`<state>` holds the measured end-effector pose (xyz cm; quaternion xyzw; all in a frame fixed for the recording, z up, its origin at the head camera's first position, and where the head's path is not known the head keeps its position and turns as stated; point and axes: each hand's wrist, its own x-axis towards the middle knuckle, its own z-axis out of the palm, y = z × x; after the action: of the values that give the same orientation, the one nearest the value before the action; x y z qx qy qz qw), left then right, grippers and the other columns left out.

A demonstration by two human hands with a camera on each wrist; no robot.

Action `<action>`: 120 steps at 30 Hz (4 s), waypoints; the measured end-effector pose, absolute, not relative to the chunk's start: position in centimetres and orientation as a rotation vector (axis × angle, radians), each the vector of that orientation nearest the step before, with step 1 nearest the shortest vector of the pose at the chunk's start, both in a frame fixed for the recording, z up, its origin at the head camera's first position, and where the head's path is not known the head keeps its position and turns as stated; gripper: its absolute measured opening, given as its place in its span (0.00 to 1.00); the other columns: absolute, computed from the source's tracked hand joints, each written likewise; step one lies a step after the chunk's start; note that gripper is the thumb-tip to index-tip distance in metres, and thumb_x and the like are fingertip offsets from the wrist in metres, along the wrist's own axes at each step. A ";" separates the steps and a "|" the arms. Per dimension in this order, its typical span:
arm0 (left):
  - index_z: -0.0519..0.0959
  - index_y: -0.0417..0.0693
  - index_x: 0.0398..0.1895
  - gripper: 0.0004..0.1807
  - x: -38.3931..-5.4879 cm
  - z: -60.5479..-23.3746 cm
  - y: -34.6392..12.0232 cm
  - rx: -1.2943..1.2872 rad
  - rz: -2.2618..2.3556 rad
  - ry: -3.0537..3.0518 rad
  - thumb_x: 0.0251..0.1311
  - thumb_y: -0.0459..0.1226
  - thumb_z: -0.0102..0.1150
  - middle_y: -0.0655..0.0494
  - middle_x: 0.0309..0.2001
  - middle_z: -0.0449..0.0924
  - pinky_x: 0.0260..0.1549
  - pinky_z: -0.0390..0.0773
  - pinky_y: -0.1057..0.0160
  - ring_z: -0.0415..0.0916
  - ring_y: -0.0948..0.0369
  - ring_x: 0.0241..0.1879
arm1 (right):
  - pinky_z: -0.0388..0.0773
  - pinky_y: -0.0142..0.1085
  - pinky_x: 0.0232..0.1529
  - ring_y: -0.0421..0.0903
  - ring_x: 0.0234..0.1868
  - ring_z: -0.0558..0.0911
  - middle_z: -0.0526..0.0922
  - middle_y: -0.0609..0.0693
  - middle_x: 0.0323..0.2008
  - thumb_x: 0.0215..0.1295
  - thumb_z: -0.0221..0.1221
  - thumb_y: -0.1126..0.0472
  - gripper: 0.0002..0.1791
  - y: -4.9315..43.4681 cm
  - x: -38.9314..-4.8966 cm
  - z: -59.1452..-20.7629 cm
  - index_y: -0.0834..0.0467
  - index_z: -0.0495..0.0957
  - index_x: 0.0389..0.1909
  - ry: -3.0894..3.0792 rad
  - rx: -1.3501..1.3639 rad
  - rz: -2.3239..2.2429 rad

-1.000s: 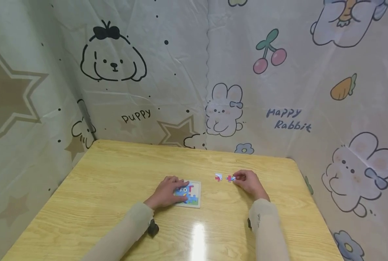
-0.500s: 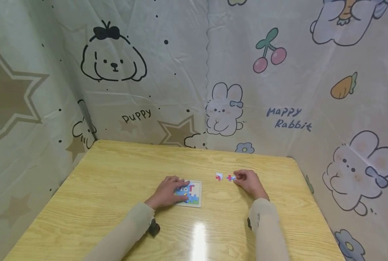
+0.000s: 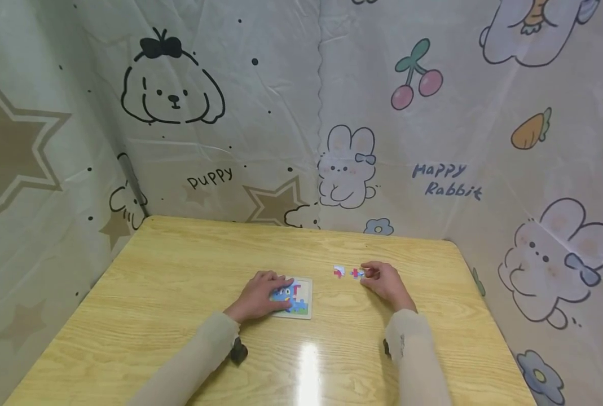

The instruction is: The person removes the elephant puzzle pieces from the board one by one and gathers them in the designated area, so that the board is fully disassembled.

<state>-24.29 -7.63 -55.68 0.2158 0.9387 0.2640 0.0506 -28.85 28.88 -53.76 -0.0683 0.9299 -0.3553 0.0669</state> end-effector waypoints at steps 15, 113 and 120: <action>0.74 0.61 0.73 0.36 -24.2 -55.6 -7.6 0.656 0.807 2.855 0.63 0.58 0.67 0.51 0.65 0.77 0.64 0.68 0.41 0.66 0.47 0.67 | 0.77 0.41 0.45 0.48 0.42 0.80 0.82 0.56 0.44 0.65 0.69 0.66 0.18 25.5 -25.9 -53.4 0.62 0.81 0.56 2.776 -0.240 -1.099; 0.74 0.62 0.74 0.36 -24.4 -55.4 -7.5 0.643 0.793 2.840 0.64 0.58 0.67 0.51 0.66 0.76 0.65 0.67 0.41 0.65 0.46 0.67 | 0.83 0.32 0.43 0.44 0.42 0.85 0.87 0.57 0.51 0.63 0.71 0.68 0.17 21.4 -25.0 -52.0 0.61 0.85 0.53 2.675 -0.323 -1.300; 0.74 0.61 0.73 0.35 -24.4 -55.4 -7.4 0.652 0.810 2.841 0.64 0.57 0.67 0.50 0.65 0.76 0.65 0.67 0.40 0.65 0.46 0.67 | 0.82 0.31 0.41 0.45 0.41 0.85 0.87 0.58 0.50 0.64 0.70 0.68 0.17 23.6 -25.5 -52.0 0.62 0.85 0.54 2.709 -0.259 -1.328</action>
<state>-24.35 -7.44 -55.44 0.2150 0.9375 0.2672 0.0580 -25.54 23.58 -51.95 -0.0854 0.8932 -0.4378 0.0565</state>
